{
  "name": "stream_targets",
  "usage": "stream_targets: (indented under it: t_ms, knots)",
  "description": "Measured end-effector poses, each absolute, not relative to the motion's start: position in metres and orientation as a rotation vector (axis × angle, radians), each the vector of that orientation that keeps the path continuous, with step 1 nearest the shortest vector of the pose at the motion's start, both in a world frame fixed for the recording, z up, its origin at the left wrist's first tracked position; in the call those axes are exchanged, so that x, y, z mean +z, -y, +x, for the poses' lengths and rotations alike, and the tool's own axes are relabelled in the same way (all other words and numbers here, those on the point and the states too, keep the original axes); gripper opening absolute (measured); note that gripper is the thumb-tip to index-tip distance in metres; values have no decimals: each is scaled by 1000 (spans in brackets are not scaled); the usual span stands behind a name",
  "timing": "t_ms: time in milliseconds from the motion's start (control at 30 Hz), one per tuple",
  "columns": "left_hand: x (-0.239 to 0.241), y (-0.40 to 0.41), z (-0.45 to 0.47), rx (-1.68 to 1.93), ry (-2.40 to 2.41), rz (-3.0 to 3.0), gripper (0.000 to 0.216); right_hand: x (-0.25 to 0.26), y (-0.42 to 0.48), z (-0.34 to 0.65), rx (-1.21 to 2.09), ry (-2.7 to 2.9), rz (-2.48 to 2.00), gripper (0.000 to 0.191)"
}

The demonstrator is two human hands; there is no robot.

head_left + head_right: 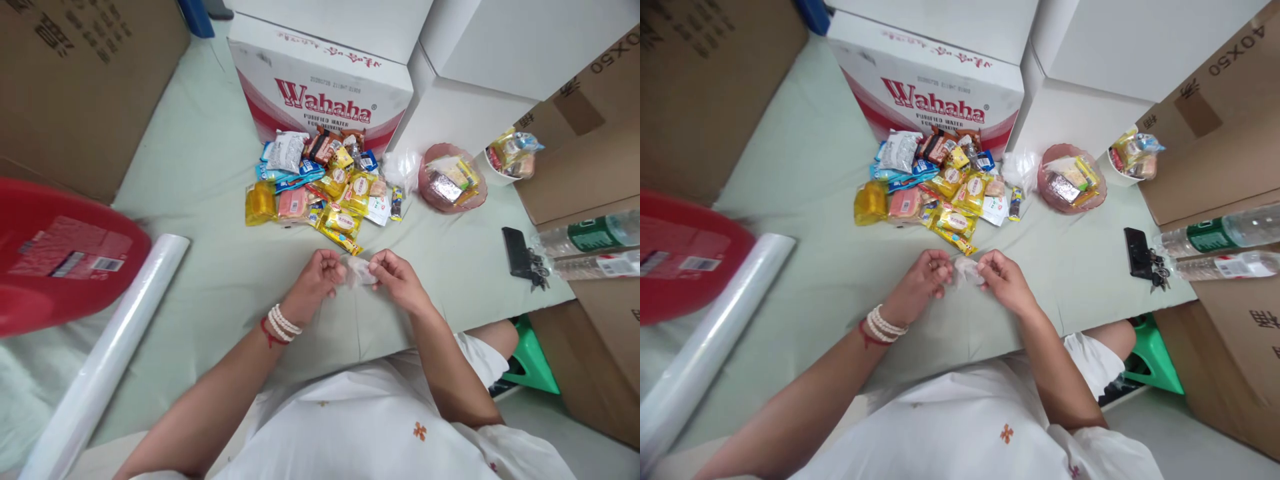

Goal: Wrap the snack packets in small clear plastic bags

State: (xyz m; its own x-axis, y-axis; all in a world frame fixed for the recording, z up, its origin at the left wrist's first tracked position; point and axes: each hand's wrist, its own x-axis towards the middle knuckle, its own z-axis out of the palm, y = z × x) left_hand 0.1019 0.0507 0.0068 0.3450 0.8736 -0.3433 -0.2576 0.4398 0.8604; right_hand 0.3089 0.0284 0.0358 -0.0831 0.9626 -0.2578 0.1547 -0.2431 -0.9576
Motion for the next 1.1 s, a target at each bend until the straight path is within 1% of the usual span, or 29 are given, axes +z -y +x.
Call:
stream_targets:
  t_ms: [67,167,200,267,367,433,500,533,567,633,700,800,900,1000,1067,1100]
  knots:
    - [3,-48,105,852,-996,977,53,35,-27,302,1450,1195,-1433,42]
    - [-1,-49,102,797,-1054,1110,32,41,-28,304,1501,1160,-1422,42]
    - [-2,-51,99,779,-1055,1113,29,45,-28,309,1522,1164,-1425,41]
    - [-1,-57,93,774,-1044,1124,28,55,-27,321,1595,1214,-1427,40]
    - [2,-65,86,913,-1064,1248,22,63,-20,336,1696,1341,-1425,35]
    - [4,-66,85,1120,-1151,1279,21,60,-14,336,1703,1400,-1447,33]
    - [6,-64,85,1315,-1315,1203,26,49,-8,329,1601,1365,-1512,31]
    - [6,-61,87,1340,-1367,1157,27,43,-6,322,1506,1309,-1553,31]
    - [7,-58,88,1299,-1367,1130,27,37,-4,315,1399,1246,-1585,30]
    - [7,-50,93,1084,-1231,1137,32,27,-2,299,1231,1171,-1603,28]
    - [7,-44,98,899,-1089,1140,34,22,-1,284,1173,1205,-1579,24]
    - [3,-43,103,892,-1081,1026,30,18,-1,271,1138,1141,-1534,21]
    - [-1,-47,105,994,-1050,850,29,14,-3,269,1170,873,-1456,25]
    - [-1,-50,106,1063,-965,743,29,13,-4,274,1294,726,-1403,32]
    - [2,-50,106,1098,-926,780,27,16,-5,279,1295,760,-1398,42]
    - [3,-49,106,1107,-923,848,26,19,-7,281,1255,809,-1402,50]
